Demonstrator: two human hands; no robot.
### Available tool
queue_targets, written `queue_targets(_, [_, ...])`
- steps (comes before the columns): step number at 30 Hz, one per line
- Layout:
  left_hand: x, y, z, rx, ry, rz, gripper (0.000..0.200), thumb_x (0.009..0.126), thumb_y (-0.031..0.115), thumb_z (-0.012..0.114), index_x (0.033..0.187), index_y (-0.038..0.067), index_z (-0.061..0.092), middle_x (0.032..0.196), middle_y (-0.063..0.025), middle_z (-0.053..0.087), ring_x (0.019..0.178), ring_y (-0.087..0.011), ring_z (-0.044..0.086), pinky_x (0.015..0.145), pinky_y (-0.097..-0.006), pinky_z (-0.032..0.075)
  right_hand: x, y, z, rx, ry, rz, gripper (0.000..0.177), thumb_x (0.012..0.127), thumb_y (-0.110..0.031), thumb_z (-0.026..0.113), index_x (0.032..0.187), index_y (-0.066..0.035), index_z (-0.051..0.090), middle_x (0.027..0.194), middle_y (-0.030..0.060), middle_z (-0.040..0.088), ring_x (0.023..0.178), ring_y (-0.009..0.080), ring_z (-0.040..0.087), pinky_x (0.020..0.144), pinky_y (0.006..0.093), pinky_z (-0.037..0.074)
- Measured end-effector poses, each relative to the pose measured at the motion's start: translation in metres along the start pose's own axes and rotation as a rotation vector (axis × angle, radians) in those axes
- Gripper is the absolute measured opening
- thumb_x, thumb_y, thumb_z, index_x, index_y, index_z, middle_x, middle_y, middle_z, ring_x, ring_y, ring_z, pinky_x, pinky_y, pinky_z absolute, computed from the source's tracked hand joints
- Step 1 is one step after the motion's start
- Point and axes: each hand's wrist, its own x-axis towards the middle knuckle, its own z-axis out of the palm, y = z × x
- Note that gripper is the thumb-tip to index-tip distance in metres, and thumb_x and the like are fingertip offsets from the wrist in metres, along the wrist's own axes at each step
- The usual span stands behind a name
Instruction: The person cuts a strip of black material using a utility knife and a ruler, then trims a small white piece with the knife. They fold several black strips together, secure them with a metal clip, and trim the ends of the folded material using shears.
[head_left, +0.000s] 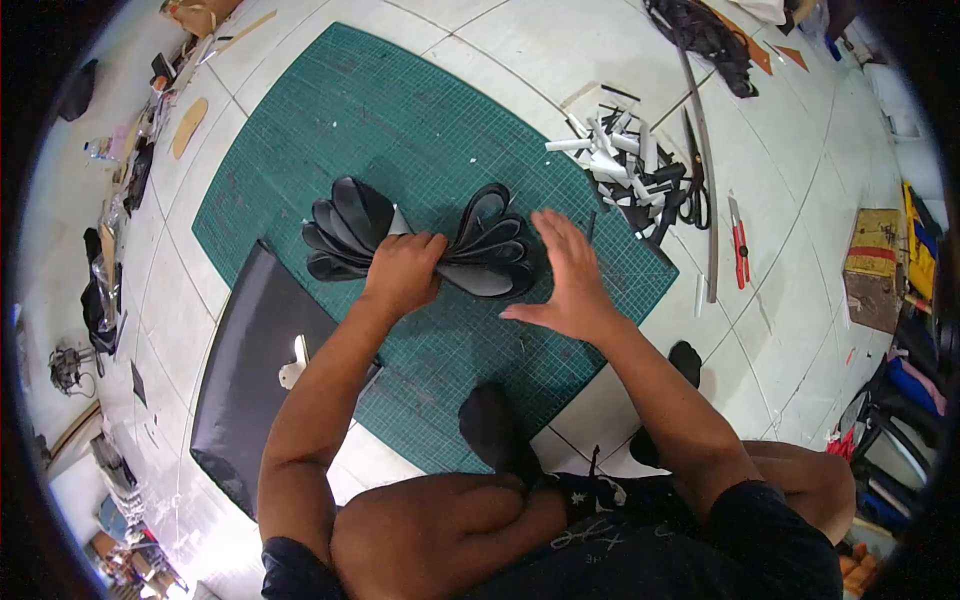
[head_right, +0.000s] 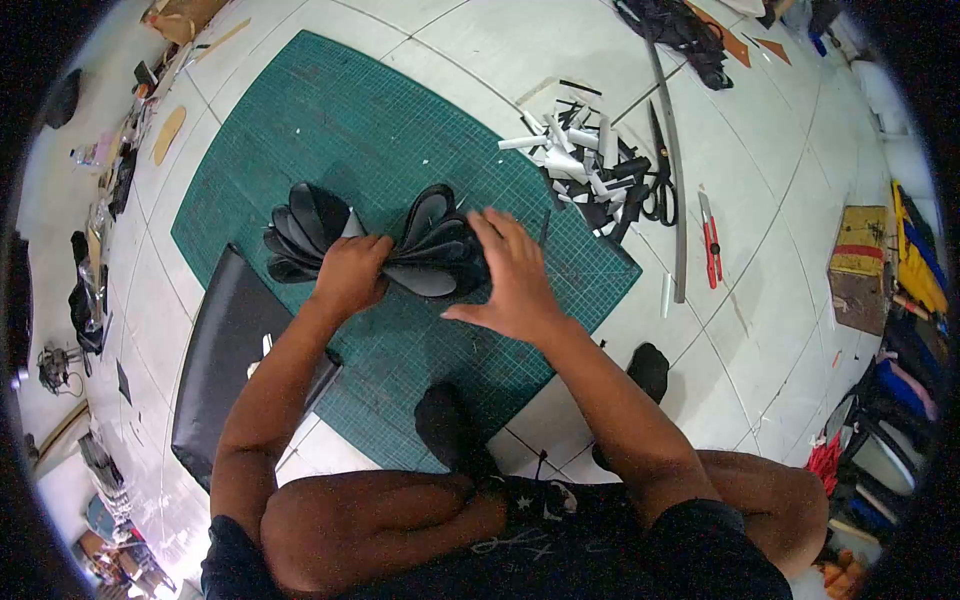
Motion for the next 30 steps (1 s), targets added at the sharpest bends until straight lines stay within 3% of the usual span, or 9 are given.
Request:
queue_targets(2, [0.001,-0.002,0.002,0.024,0.014,0.014,0.033,0.07,0.008,0.067,0.101,0.004,0.058,0.087,-0.0117,0.064,0.083,-0.0309,0.066,0.074,-0.0427,0.05,0.021,-0.031,-0.002,-0.061,0.033,-0.182,0.114,0.064,-0.05,0.085,0.152,-0.01,0.023,0.151,0.0244,0.028,0.141,0.0432,0.027,0.114,0.0607,0.02])
queue_targets(5, [0.001,-0.008,0.013,0.065,-0.037,-0.015,0.029,0.072,0.01,0.066,0.099,0.005,0.058,0.084,-0.0104,0.066,0.078,-0.0297,0.067,0.071,-0.042,0.051,0.058,-0.068,0.013,-0.149,-0.097,-0.331,0.101,0.074,-0.041,0.079,0.152,-0.007,0.024,0.148,0.0234,0.035,0.14,0.0433,0.029,0.116,0.0604,0.013])
queue_targets(8, [0.005,-0.008,0.014,0.036,0.048,-0.025,0.023,0.075,0.011,0.065,0.096,0.006,0.058,0.081,-0.0105,0.067,0.075,-0.0297,0.067,0.068,-0.0421,0.051,0.078,-0.048,0.061,-0.563,-0.055,-0.357,0.063,0.084,-0.027,0.067,0.139,-0.003,0.047,0.13,0.0213,0.054,0.132,0.0414,0.041,0.116,0.0621,0.007])
queue_targets(11, [0.002,-0.003,0.007,0.002,0.031,-0.077,0.017,0.078,0.014,0.065,0.091,0.006,0.057,0.079,-0.0127,0.066,0.075,-0.0337,0.067,0.068,-0.0454,0.051,0.084,-0.049,0.044,-0.64,-0.324,-0.212,0.032,0.086,-0.015,0.057,0.114,-0.001,0.066,0.106,0.0169,0.066,0.118,0.0373,0.052,0.116,0.0643,0.007])
queue_targets(12, [0.002,-0.003,0.004,0.0,0.0,-0.105,0.016,0.079,0.015,0.065,0.089,0.006,0.056,0.078,-0.0137,0.066,0.075,-0.0356,0.066,0.068,-0.047,0.051,0.078,-0.04,0.046,-0.627,-0.177,-0.237,0.022,0.087,-0.012,0.053,0.095,-0.003,0.071,0.092,0.0139,0.066,0.108,0.0344,0.056,0.116,0.0651,0.008])
queue_targets(16, [0.002,-0.008,0.007,0.021,0.085,-0.051,0.012,0.081,0.015,0.062,0.089,0.007,0.055,0.082,-0.0089,0.067,0.076,-0.0303,0.067,0.07,-0.0425,0.05,0.06,-0.012,0.032,-0.576,-0.033,-0.263,0.02,0.086,-0.011,0.053,0.094,-0.003,0.069,0.088,0.0134,0.064,0.106,0.0349,0.056,0.114,0.0661,0.012])
queue_targets(24, [-0.003,-0.014,-0.004,0.073,-0.033,-0.038,0.023,0.078,0.016,0.067,0.097,0.006,0.057,0.088,-0.0112,0.067,0.082,-0.031,0.066,0.079,-0.0434,0.049,0.058,-0.012,0.029,-0.529,-0.209,-0.176,0.023,0.087,-0.009,0.052,0.102,-0.001,0.067,0.095,0.0146,0.065,0.102,0.031,0.06,0.114,0.063,0.021])
queue_targets(27, [-0.01,-0.031,-0.006,0.065,0.312,0.174,0.021,0.077,0.017,0.068,0.092,0.008,0.057,0.078,-0.007,0.062,0.082,-0.027,0.064,0.077,-0.041,0.046,0.056,-0.009,0.031,-0.525,-0.178,-0.222,0.023,0.087,-0.009,0.052,0.103,-0.001,0.067,0.094,0.0146,0.066,0.1,0.0307,0.061,0.113,0.0609,0.023])
queue_targets(30, [-0.019,-0.03,-0.007,0.137,0.153,0.092,0.024,0.077,0.018,0.069,0.096,0.008,0.059,0.083,-0.0075,0.063,0.088,-0.0258,0.063,0.08,-0.0396,0.044,0.054,-0.005,0.031,-0.518,-0.152,-0.242,0.023,0.086,-0.009,0.052,0.103,-0.002,0.066,0.092,0.0145,0.066,0.099,0.0305,0.062,0.111,0.0585,0.028])
